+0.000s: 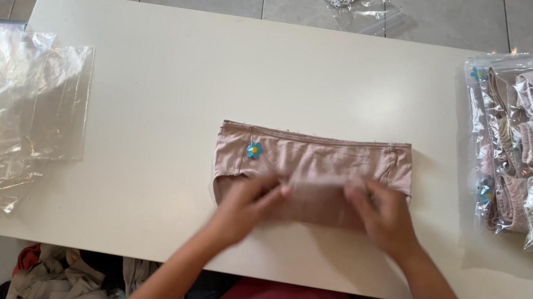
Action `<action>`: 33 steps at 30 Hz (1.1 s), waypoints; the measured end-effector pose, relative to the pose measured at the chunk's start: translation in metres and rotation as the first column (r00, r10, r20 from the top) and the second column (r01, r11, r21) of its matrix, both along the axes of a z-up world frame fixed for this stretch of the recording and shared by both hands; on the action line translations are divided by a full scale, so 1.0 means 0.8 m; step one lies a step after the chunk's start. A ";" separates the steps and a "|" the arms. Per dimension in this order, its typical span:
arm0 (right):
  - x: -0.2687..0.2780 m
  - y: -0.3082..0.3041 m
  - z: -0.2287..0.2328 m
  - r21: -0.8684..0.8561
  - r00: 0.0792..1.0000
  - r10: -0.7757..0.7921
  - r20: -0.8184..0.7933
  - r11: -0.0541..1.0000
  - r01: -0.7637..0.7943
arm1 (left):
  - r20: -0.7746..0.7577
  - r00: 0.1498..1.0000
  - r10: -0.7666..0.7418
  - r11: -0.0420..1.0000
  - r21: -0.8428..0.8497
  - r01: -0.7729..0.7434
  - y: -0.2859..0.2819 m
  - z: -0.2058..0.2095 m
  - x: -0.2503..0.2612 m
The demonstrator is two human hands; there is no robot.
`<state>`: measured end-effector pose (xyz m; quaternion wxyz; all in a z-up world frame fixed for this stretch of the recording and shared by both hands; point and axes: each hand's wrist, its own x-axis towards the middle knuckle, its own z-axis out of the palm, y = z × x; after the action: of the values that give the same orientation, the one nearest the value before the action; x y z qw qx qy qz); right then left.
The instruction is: Folding pieces of underwear and packing them into clear plastic bags on a white table.
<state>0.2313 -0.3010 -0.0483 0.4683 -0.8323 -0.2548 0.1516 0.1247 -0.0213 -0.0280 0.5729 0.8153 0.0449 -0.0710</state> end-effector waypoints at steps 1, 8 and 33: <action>0.012 0.021 0.025 -0.051 0.995 -0.088 -0.049 0.995 0.086 | -0.068 0.997 0.027 0.998 0.066 -0.023 0.007 0.025 0.011; 0.030 0.050 0.061 -0.045 0.954 -0.260 -0.146 0.966 0.256 | -0.099 0.987 0.130 0.970 0.219 -0.106 0.015 0.102 0.021; 0.046 -0.021 0.035 -0.600 0.793 0.455 0.405 0.787 -0.145 | 0.308 0.891 -0.334 0.441 0.887 -0.141 -0.042 0.001 -0.040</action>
<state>0.2682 -0.3175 -0.0201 0.0942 -0.8837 -0.4549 0.0572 0.0927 -0.0547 -0.0271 0.0462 0.9868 -0.1035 0.1159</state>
